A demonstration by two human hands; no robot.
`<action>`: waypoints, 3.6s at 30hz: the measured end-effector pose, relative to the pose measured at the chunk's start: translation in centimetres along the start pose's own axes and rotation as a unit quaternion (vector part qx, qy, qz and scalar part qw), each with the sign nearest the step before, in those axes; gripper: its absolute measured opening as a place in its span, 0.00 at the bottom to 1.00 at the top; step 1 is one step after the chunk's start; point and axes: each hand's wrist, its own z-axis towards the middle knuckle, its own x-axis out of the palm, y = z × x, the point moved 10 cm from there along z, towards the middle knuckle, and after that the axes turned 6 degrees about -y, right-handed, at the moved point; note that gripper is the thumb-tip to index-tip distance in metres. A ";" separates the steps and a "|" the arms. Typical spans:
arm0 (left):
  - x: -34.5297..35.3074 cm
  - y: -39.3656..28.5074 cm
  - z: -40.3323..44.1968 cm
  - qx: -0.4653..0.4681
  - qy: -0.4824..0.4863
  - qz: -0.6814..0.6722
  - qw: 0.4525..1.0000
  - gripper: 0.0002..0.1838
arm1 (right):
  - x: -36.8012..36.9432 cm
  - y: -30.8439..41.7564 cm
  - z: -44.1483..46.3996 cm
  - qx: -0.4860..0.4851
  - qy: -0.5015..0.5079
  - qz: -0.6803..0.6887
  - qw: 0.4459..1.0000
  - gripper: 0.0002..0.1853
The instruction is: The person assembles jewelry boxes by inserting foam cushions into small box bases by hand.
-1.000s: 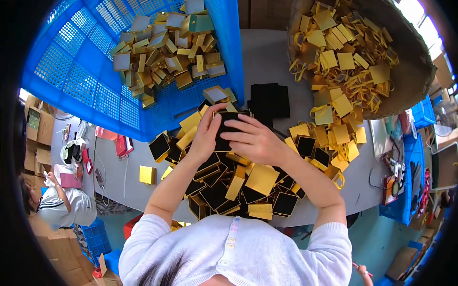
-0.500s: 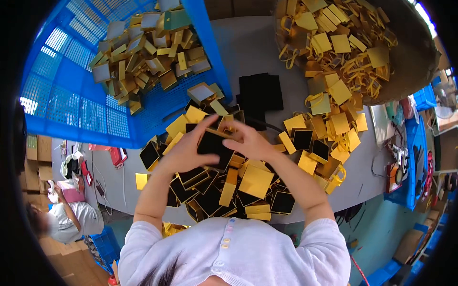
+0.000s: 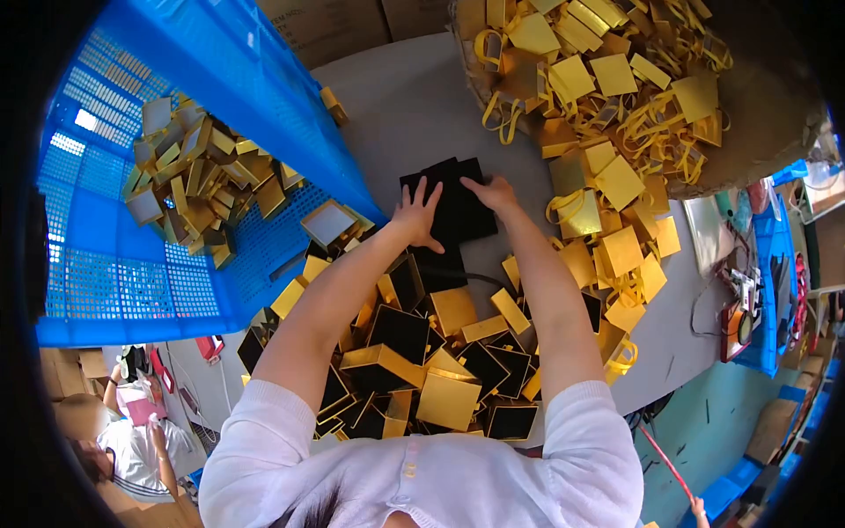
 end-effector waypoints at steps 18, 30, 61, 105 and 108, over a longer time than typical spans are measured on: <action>3.0 -3.3 0.3 0.234 -0.019 -0.033 0.972 0.69 | -2.5 -5.7 -4.9 -0.040 -0.138 0.104 0.984 0.35; 3.0 -3.2 0.9 0.250 -0.005 -0.054 0.967 0.66 | -10.7 -3.8 -4.8 -0.070 -0.048 -0.087 0.993 0.45; -6.8 -6.6 -21.5 -0.079 -0.066 -0.519 0.849 0.45 | -9.5 -3.0 -30.1 0.009 -0.032 0.738 0.674 0.39; -12.3 -1.8 -26.8 0.076 -0.123 -0.571 0.808 0.23 | -9.7 5.5 -24.4 -0.418 -0.283 0.101 0.857 0.52; -14.9 8.5 -29.3 -0.034 -0.271 -0.528 0.804 0.19 | -7.9 2.9 -18.9 -0.318 -0.284 -0.115 0.897 0.50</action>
